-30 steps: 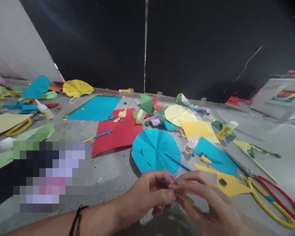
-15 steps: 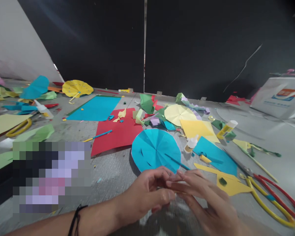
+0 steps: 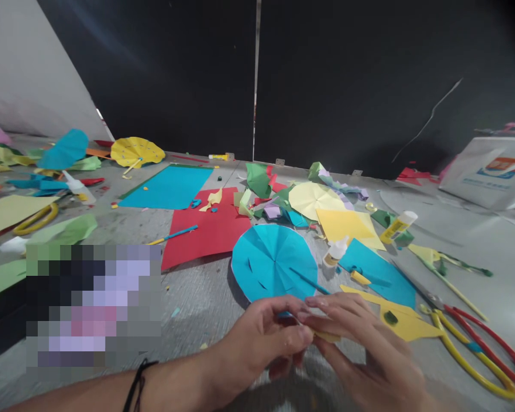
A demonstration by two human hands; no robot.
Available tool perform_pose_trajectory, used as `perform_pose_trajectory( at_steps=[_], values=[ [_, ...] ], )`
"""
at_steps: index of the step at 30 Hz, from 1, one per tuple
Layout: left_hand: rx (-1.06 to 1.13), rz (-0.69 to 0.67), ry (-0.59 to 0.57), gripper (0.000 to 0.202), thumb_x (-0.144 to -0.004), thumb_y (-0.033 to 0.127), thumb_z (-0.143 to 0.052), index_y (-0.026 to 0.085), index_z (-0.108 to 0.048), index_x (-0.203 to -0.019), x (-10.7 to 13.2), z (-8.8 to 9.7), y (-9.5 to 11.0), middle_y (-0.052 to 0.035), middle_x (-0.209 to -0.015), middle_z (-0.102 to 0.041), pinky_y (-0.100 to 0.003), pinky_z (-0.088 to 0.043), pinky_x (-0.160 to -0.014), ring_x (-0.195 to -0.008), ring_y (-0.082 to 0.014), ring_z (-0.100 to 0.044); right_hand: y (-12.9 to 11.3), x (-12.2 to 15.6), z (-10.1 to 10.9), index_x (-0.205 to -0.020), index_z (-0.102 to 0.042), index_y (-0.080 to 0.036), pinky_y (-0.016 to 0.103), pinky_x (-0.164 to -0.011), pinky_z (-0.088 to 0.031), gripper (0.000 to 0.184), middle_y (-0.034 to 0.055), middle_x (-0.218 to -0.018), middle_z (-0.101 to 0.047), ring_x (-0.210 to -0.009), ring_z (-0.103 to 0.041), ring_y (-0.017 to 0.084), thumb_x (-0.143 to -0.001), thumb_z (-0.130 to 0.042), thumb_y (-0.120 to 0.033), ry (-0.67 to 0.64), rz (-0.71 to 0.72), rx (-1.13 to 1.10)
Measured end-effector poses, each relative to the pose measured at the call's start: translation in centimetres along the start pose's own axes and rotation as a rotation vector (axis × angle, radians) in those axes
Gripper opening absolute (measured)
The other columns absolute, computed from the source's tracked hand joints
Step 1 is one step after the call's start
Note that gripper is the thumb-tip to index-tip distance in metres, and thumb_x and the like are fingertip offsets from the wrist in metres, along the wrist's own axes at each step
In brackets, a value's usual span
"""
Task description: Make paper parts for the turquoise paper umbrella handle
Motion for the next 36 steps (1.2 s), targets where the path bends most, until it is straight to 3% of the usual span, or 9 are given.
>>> perform_pose_trajectory(
  at_steps=[3, 7, 14, 19, 27, 33, 36],
  values=[
    [0.065, -0.012, -0.006, 0.043, -0.075, 0.041, -0.089, 0.016, -0.066, -0.101, -0.1, 0.1, 0.2, 0.0051, -0.073, -0.055, -0.019, -0.033, -0.045, -0.052, -0.0055, -0.042, -0.1, 0.0, -0.4, -0.134, -0.064, -0.019, 0.032, -0.092, -0.064, 0.044, 0.0073, -0.105, -0.084, -0.104, -0.078, 0.021, -0.095, -0.064, 0.001, -0.102, 0.021, -0.038],
    [0.050, -0.036, -0.023, 0.032, -0.074, 0.032, -0.088, 0.016, -0.068, -0.093, -0.1, 0.2, 0.5, 0.0048, -0.080, -0.054, -0.019, -0.032, -0.044, -0.051, -0.0035, -0.041, 0.0, 0.6, -0.7, -0.140, -0.061, -0.019, 0.034, -0.097, -0.062, 0.050, 0.0077, -0.108, -0.082, -0.107, -0.076, 0.021, -0.095, -0.061, 0.003, -0.144, 0.051, -0.065],
    [-0.007, -0.004, 0.027, 0.031, -0.076, 0.035, -0.084, 0.017, -0.063, -0.091, -0.1, 0.6, 0.5, 0.0004, -0.090, -0.057, -0.019, -0.036, -0.046, -0.062, -0.0081, -0.053, 0.4, 0.4, -0.3, -0.128, -0.066, -0.021, 0.026, -0.093, -0.063, 0.044, 0.0045, -0.107, -0.080, -0.106, -0.075, 0.018, -0.091, -0.068, 0.002, -0.113, -0.077, -0.085],
    [-0.015, 0.017, 0.040, 0.032, -0.077, 0.037, -0.082, 0.018, -0.063, -0.094, -0.1, 0.5, 0.3, 0.0029, -0.077, -0.055, -0.018, -0.036, -0.046, -0.060, -0.0094, -0.051, 0.3, 0.1, 0.1, -0.121, -0.069, -0.020, 0.026, -0.082, -0.065, 0.038, 0.0055, -0.104, -0.078, -0.098, -0.075, 0.018, -0.091, -0.067, 0.004, -0.105, -0.069, -0.111],
    [-0.011, -0.019, 0.027, 0.028, -0.077, 0.035, -0.083, 0.016, -0.066, -0.089, -0.1, 0.3, 0.8, -0.0001, -0.095, -0.058, -0.017, -0.037, -0.045, -0.061, -0.0066, -0.054, 0.5, 0.3, 0.4, -0.119, -0.071, -0.020, 0.029, -0.083, -0.064, 0.035, 0.0049, -0.100, -0.080, -0.097, -0.075, 0.019, -0.092, -0.069, 0.003, -0.079, -0.086, -0.128],
    [0.028, 0.031, 0.035, 0.037, -0.082, 0.044, -0.081, 0.017, -0.064, -0.101, -0.2, 0.4, 0.0, 0.0044, -0.066, -0.057, -0.018, -0.033, -0.045, -0.050, -0.0068, -0.045, 0.4, 0.3, -0.3, -0.125, -0.067, -0.021, 0.029, -0.087, -0.065, 0.045, 0.0053, -0.105, -0.080, -0.101, -0.075, 0.020, -0.088, -0.072, 0.003, -0.072, -0.080, -0.108],
    [0.022, 0.058, 0.017, 0.044, -0.081, 0.047, -0.084, 0.017, -0.064, -0.106, -0.2, 0.2, -0.4, 0.0045, -0.065, -0.059, -0.018, -0.033, -0.044, -0.049, -0.0066, -0.044, 0.3, 0.2, -0.4, -0.121, -0.068, -0.021, 0.028, -0.084, -0.065, 0.041, 0.0039, -0.099, -0.080, -0.094, -0.077, 0.019, -0.088, -0.069, 0.003, -0.057, -0.085, -0.100]
  ],
)
Point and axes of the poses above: each hand's wrist, its own x-axis away from the middle knuckle, its own z-axis out of the back of the hand, y = z × x, the point moved 5 cm from there along -x, towards the middle knuckle
